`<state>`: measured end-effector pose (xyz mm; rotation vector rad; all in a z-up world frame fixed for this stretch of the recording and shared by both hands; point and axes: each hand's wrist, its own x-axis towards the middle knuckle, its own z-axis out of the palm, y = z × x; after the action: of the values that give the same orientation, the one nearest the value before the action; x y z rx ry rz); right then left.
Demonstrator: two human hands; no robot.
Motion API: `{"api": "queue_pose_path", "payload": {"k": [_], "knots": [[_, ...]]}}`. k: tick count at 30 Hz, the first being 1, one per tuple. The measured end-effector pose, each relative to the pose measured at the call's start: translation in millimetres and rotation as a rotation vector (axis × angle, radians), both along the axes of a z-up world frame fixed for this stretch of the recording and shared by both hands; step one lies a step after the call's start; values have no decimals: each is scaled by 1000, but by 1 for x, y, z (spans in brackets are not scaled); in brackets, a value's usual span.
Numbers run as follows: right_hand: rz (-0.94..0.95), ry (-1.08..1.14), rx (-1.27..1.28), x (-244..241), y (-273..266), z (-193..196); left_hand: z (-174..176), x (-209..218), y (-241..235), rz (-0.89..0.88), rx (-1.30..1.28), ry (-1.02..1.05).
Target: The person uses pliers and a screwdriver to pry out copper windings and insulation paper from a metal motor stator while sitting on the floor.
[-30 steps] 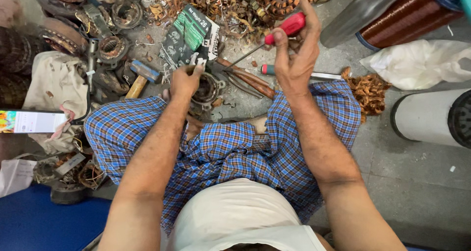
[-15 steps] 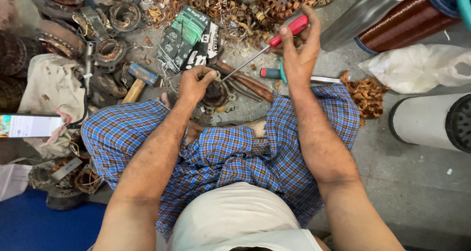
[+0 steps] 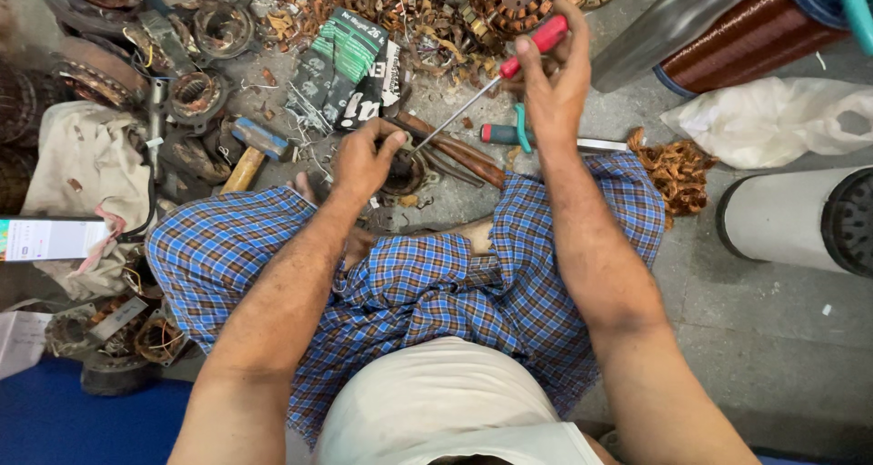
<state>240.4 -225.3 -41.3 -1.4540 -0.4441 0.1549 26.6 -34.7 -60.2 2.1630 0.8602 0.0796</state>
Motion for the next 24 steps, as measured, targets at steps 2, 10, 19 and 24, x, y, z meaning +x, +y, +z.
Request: {"api": "queue_pose_path", "payload": {"k": [2, 10, 19, 24], "knots": [[10, 20, -65, 8, 8, 5, 0, 0, -7, -91, 139, -57], [-16, -146, 3, 2, 12, 3, -1, -1, -8, -137, 195, -65], [58, 468, 437, 37, 33, -27, -5, 3, -3, -220, 240, -6], [54, 472, 471, 21, 35, -16, -5, 8, -4, -262, 289, 232]]}}
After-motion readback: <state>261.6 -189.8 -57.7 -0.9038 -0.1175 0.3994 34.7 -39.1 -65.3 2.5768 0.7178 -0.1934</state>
